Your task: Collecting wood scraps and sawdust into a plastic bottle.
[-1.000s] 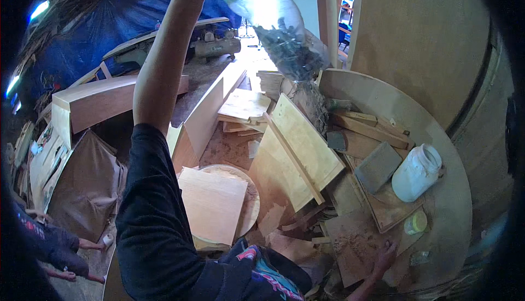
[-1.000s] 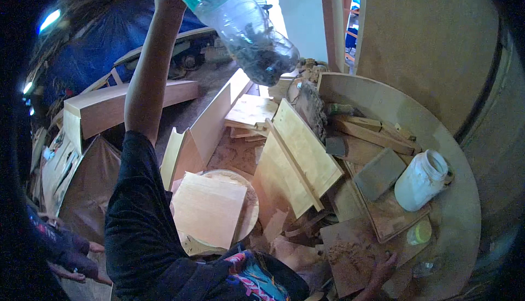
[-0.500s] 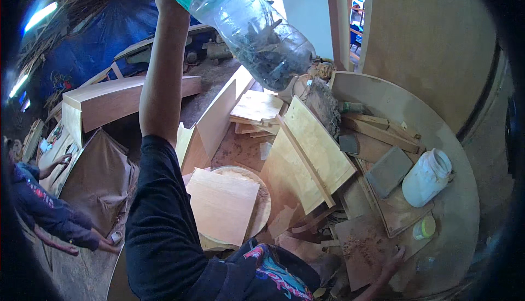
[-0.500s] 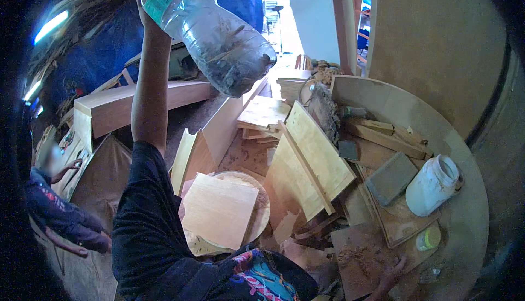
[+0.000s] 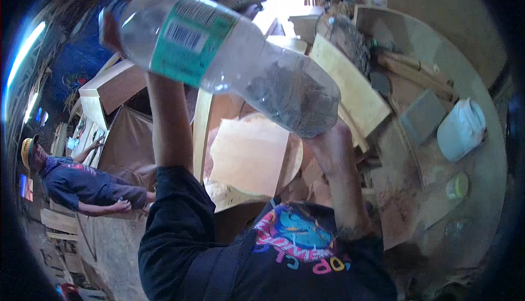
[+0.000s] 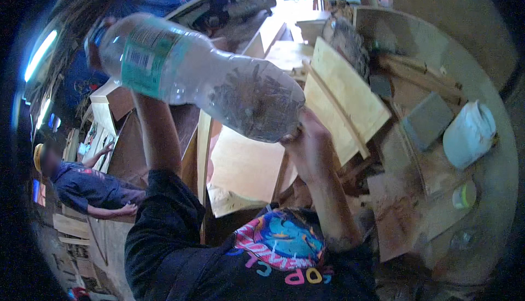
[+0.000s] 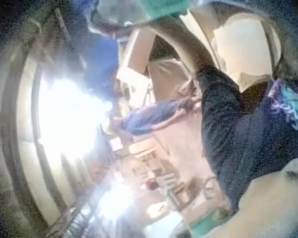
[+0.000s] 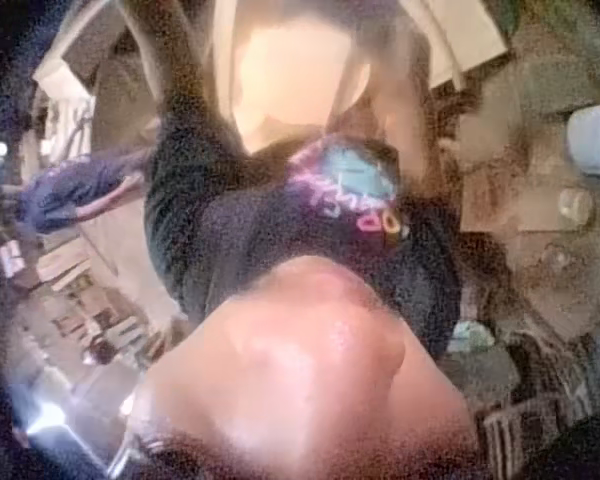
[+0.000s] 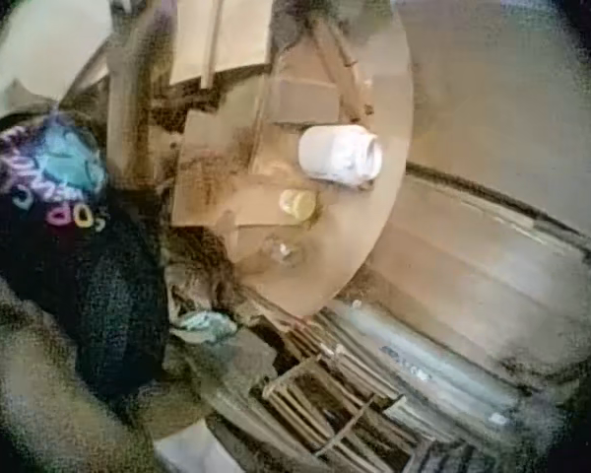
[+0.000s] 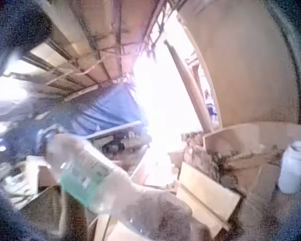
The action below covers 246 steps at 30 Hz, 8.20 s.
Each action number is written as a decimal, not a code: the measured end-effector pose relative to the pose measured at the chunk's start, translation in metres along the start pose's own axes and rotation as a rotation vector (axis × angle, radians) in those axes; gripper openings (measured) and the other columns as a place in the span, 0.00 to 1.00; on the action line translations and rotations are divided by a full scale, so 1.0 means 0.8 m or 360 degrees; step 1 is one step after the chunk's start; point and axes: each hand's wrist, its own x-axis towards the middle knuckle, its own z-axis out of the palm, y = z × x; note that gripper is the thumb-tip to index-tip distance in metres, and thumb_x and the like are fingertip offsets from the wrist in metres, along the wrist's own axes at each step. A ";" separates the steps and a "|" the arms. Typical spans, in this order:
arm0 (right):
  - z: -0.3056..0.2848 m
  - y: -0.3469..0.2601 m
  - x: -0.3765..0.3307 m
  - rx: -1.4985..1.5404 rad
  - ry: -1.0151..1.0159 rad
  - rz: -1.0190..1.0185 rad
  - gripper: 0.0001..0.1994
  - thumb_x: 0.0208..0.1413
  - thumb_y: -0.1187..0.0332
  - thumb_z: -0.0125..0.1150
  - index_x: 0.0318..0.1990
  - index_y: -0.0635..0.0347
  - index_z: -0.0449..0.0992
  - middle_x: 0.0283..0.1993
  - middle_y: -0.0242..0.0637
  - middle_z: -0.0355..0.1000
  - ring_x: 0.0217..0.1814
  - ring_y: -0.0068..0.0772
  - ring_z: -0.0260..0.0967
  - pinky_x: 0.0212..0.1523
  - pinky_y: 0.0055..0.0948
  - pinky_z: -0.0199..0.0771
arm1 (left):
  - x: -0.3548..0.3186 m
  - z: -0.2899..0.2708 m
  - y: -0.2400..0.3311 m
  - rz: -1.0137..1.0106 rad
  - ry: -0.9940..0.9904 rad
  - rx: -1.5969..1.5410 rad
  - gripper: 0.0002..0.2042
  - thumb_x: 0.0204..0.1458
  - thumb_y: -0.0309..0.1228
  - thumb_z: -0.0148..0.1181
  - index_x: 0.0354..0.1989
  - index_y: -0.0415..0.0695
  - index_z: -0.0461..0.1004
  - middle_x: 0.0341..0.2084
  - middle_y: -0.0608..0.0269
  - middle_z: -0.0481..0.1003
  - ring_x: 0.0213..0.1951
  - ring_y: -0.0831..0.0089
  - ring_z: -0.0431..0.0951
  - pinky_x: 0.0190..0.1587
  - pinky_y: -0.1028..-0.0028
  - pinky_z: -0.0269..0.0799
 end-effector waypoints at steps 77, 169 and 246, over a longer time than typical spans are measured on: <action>0.047 0.056 0.064 -0.0543 -0.0583 -0.0069 0.08 0.65 0.65 0.45 0.39 0.57 0.69 0.24 0.23 0.54 0.23 0.17 0.44 0.25 0.21 0.47 | -0.324 0.149 -0.304 -0.0217 0.1421 0.0266 0.39 0.38 0.46 0.68 0.56 0.37 0.62 0.47 0.55 0.71 0.48 0.63 0.74 0.52 0.64 0.70; -0.299 -0.197 -0.417 -0.0428 0.1576 0.0233 0.17 0.61 0.72 0.49 0.57 0.67 0.66 0.52 0.40 0.70 0.47 0.32 0.72 0.51 0.29 0.72 | 0.354 0.059 -1.003 -0.0828 -0.0583 0.2528 0.09 0.50 0.27 0.52 0.36 0.37 0.75 0.41 0.45 0.75 0.45 0.52 0.77 0.46 0.57 0.74; -0.201 -0.097 -0.438 0.1468 0.2007 -0.0795 0.18 0.59 0.47 0.52 0.27 0.50 0.66 0.24 0.31 0.60 0.27 0.31 0.57 0.30 0.40 0.66 | 0.362 -0.043 -0.928 -0.0764 -0.0667 0.1806 0.16 0.51 0.32 0.54 0.47 0.38 0.73 0.40 0.52 0.77 0.36 0.56 0.79 0.41 0.61 0.73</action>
